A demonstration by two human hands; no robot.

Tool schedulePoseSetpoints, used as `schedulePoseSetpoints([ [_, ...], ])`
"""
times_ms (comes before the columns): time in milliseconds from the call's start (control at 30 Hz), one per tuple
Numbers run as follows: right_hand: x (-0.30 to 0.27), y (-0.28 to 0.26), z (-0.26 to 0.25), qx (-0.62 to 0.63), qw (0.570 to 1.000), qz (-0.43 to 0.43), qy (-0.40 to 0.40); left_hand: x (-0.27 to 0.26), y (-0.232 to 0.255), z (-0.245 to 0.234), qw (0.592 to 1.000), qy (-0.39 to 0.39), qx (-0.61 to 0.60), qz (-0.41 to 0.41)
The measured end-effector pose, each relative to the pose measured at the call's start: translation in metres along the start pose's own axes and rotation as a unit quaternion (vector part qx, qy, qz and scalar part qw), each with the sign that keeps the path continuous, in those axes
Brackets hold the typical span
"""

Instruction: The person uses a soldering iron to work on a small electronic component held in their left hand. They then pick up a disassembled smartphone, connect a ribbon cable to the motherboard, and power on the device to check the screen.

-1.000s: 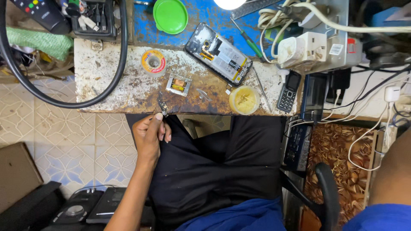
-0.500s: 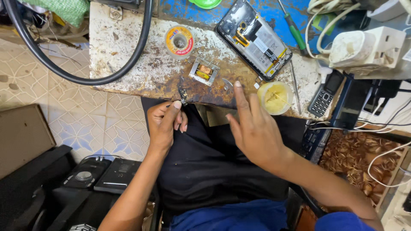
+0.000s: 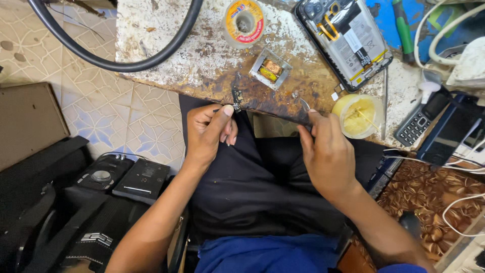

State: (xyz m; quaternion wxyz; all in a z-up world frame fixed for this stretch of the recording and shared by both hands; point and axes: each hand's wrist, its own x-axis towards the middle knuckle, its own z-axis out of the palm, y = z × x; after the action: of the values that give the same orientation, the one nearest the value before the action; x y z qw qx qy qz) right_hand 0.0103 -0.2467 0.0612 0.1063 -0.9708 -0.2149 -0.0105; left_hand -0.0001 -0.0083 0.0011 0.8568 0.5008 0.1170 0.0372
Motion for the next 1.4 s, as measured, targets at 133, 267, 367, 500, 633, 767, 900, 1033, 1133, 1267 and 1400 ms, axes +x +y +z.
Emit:
schedulePoseSetpoints([
  [133, 0.006, -0.007, -0.003, 0.049, 0.998, -0.008, 0.033, 0.0, 0.002, -0.001, 1.0, -0.005, -0.006, -0.001],
  [267, -0.009, 0.008, 0.017, 0.0, 0.995, -0.053, 0.082, 0.0, 0.002, -0.002, 1.0, -0.008, -0.009, -0.005],
  [367, -0.02, 0.016, 0.029, 0.006, 0.99, -0.046, 0.132, -0.001, 0.003, -0.002, 1.0, -0.005, -0.016, -0.011],
  [500, -0.016, 0.01, 0.03, 0.055, 0.976, -0.046, 0.206, 0.001, 0.006, -0.002, 1.0, -0.011, -0.022, -0.018],
  [633, -0.017, 0.014, 0.036, 0.062, 0.973, -0.046, 0.218, 0.0, 0.005, -0.004, 0.999, -0.006, -0.026, -0.021],
  [767, -0.003, -0.004, 0.03, 0.18, 0.955, -0.086, 0.219, 0.002, 0.005, -0.006, 0.999, -0.014, -0.031, -0.022],
  [900, 0.024, -0.018, 0.04, 0.286, 0.922, -0.19, 0.18, 0.001, 0.008, -0.005, 0.999, -0.016, -0.028, -0.036],
  [1033, 0.059, -0.041, 0.04, 0.297, 0.915, -0.208, 0.175, 0.001, 0.007, -0.006, 0.999, -0.02, -0.024, -0.038],
  [1133, 0.076, -0.054, 0.036, 0.293, 0.915, -0.218, 0.173, 0.002, 0.008, -0.006, 0.999, -0.017, -0.031, -0.035],
  [1267, 0.083, -0.056, 0.04, 0.268, 0.925, -0.212, 0.167, 0.002, 0.009, -0.008, 0.999, -0.021, -0.021, -0.042],
  [1400, 0.081, -0.051, 0.045, 0.264, 0.927, -0.212, 0.163, 0.002, 0.009, -0.009, 0.999, -0.024, -0.015, -0.044],
])
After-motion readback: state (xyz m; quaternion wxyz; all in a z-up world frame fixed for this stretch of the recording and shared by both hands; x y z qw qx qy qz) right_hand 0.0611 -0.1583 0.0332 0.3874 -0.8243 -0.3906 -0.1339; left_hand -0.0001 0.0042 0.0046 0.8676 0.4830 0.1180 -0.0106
